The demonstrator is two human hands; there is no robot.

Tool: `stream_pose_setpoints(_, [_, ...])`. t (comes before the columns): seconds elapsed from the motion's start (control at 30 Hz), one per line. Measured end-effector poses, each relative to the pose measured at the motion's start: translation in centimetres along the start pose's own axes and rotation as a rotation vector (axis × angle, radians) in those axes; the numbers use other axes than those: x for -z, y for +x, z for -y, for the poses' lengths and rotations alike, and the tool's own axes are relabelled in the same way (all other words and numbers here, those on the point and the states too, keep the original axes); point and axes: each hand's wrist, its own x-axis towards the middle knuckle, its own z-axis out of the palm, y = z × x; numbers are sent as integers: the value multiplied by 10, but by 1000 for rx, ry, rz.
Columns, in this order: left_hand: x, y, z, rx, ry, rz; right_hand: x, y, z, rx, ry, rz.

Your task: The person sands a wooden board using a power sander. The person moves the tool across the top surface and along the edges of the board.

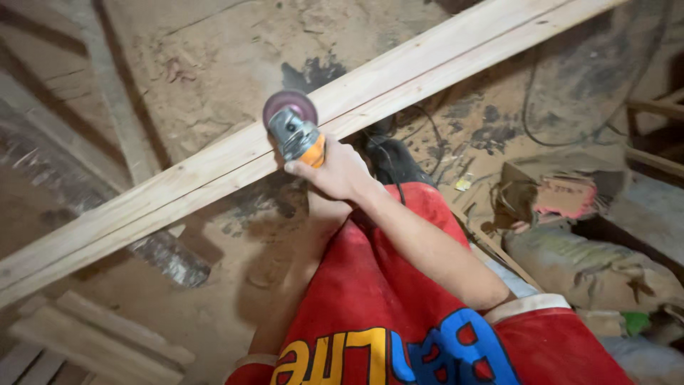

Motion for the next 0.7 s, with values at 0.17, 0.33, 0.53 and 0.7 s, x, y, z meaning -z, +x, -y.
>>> stream_pose_setpoints(0.17, [-58,8,-4,-41,20,92,43,-13,-25,-19,-99,-42])
stream_pose_setpoints(0.33, [-122,32,-19,-80,79,162,98,-17,-62,-12,154,-213])
stream_pose_setpoints(0.53, [-209,77,-39,-13,327,236,186,-5,-102,83,228,-308])
stream_pose_setpoints(0.7, [-285,115,-51,40,380,275,264,11,-136,158,242,-378])
